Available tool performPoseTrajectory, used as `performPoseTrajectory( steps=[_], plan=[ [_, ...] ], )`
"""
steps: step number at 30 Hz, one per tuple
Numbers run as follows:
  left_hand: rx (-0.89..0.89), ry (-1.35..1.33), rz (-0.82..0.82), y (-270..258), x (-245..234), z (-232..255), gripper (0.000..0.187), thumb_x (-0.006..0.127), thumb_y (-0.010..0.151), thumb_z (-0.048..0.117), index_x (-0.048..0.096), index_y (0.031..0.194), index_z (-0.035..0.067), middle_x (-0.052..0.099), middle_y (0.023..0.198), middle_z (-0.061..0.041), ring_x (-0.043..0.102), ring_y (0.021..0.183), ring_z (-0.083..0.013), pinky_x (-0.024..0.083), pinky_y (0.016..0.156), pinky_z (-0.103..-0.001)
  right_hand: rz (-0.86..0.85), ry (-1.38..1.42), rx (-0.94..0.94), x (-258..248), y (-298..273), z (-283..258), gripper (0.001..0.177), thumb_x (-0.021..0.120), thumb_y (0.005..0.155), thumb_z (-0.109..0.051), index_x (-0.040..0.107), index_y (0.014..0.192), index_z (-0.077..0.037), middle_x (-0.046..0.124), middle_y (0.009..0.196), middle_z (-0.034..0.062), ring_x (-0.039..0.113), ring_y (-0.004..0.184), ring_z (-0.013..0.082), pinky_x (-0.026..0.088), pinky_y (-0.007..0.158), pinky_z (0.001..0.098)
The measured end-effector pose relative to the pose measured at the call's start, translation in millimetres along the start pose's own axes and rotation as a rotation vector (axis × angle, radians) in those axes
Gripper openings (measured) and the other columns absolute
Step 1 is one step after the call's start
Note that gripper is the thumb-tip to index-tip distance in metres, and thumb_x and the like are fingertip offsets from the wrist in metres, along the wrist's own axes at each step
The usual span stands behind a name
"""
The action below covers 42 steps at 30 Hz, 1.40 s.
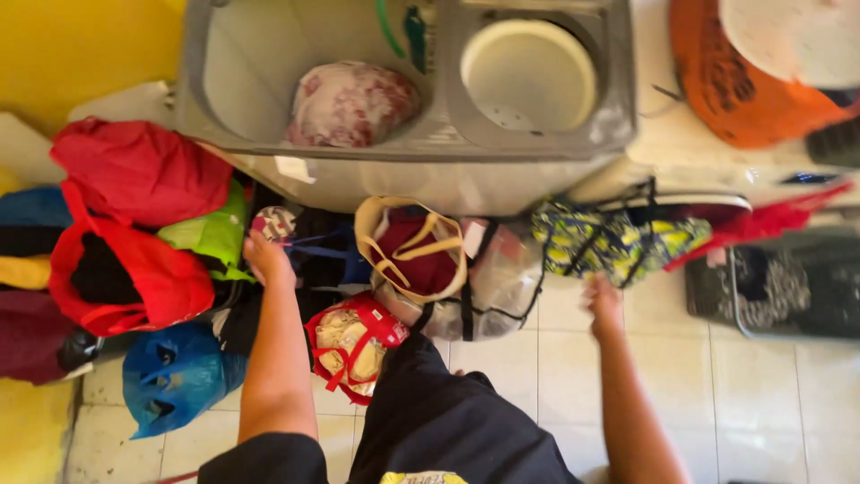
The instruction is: Sorting laundry from bags and loading it into a twin-tub washing machine, using a stick to push clothes into the water.
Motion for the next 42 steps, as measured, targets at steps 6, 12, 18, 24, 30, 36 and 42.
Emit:
performPoseTrajectory(
  steps=[6,12,18,24,30,36,42],
  plan=[
    [0.125,-0.133,0.332,152,101,94,0.065,0.059,0.1,0.045,0.049,0.133,-0.01,0.055,0.132,-0.036,0.054,0.13,-0.0457,0.041,0.114,-0.048,0.209,0.202,-0.258,78,110,-256,0.046,0.062,0.098,-0.058,0.051,0.105,-0.014,0.045,0.094,0.0029,0.048,0.087,0.0222,0.057,0.056,0.0433],
    [-0.195,0.039,0.37,133,155,136,0.088,0.032,0.083,0.069,0.047,0.141,0.004,0.061,0.134,-0.025,0.061,0.116,-0.0464,0.05,0.092,-0.054,0.802,-0.081,0.133,139,92,-312,0.092,0.043,0.086,-0.082,0.026,0.154,-0.023,0.027,0.158,0.0227,0.043,0.138,0.0409,0.045,0.104,0.055],
    [-0.073,0.158,0.423,145,149,133,0.079,0.035,0.087,0.063,0.057,0.131,0.001,0.063,0.13,-0.027,0.058,0.118,-0.0473,0.045,0.096,-0.051,0.894,-0.148,0.092,145,89,-314,0.096,0.05,0.078,-0.088,0.039,0.146,-0.021,0.048,0.142,0.0261,0.051,0.13,0.0446,0.045,0.103,0.0567],
    [-0.085,0.154,0.373,134,150,144,0.082,0.035,0.087,0.062,0.055,0.132,-0.003,0.06,0.134,-0.028,0.057,0.123,-0.0454,0.045,0.1,-0.048,0.776,-0.132,0.121,161,57,-328,0.092,0.042,0.083,-0.082,0.025,0.151,-0.023,0.032,0.157,0.0143,0.05,0.134,0.0359,0.051,0.103,0.0508],
    [-0.089,0.147,0.357,133,148,143,0.086,0.034,0.084,0.065,0.054,0.134,-0.002,0.06,0.137,-0.025,0.058,0.125,-0.0424,0.047,0.099,-0.049,0.772,-0.059,0.102,163,54,-329,0.094,0.044,0.078,-0.081,0.027,0.151,-0.025,0.035,0.155,0.0137,0.053,0.133,0.0344,0.055,0.101,0.05],
    [-0.128,0.139,0.344,132,147,141,0.091,0.033,0.081,0.067,0.048,0.14,0.0,0.057,0.143,-0.022,0.056,0.13,-0.0408,0.046,0.103,-0.05,0.734,-0.02,0.089,171,42,-333,0.096,0.044,0.076,-0.079,0.022,0.152,-0.024,0.026,0.161,0.012,0.052,0.136,0.0339,0.055,0.101,0.0508],
    [-0.139,0.094,0.312,127,150,149,0.09,0.036,0.083,0.063,0.041,0.145,-0.002,0.049,0.149,-0.022,0.049,0.136,-0.041,0.042,0.109,-0.05,0.764,-0.028,0.133,167,46,-333,0.1,0.042,0.07,-0.082,0.024,0.152,-0.027,0.03,0.16,0.0093,0.052,0.134,0.0327,0.056,0.097,0.0517]
  ],
)
Point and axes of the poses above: each hand's wrist, its own y-axis towards the middle knuckle, its own x-axis out of the palm, z = x × y, the point moved 5 cm from there along y, towards the middle knuckle
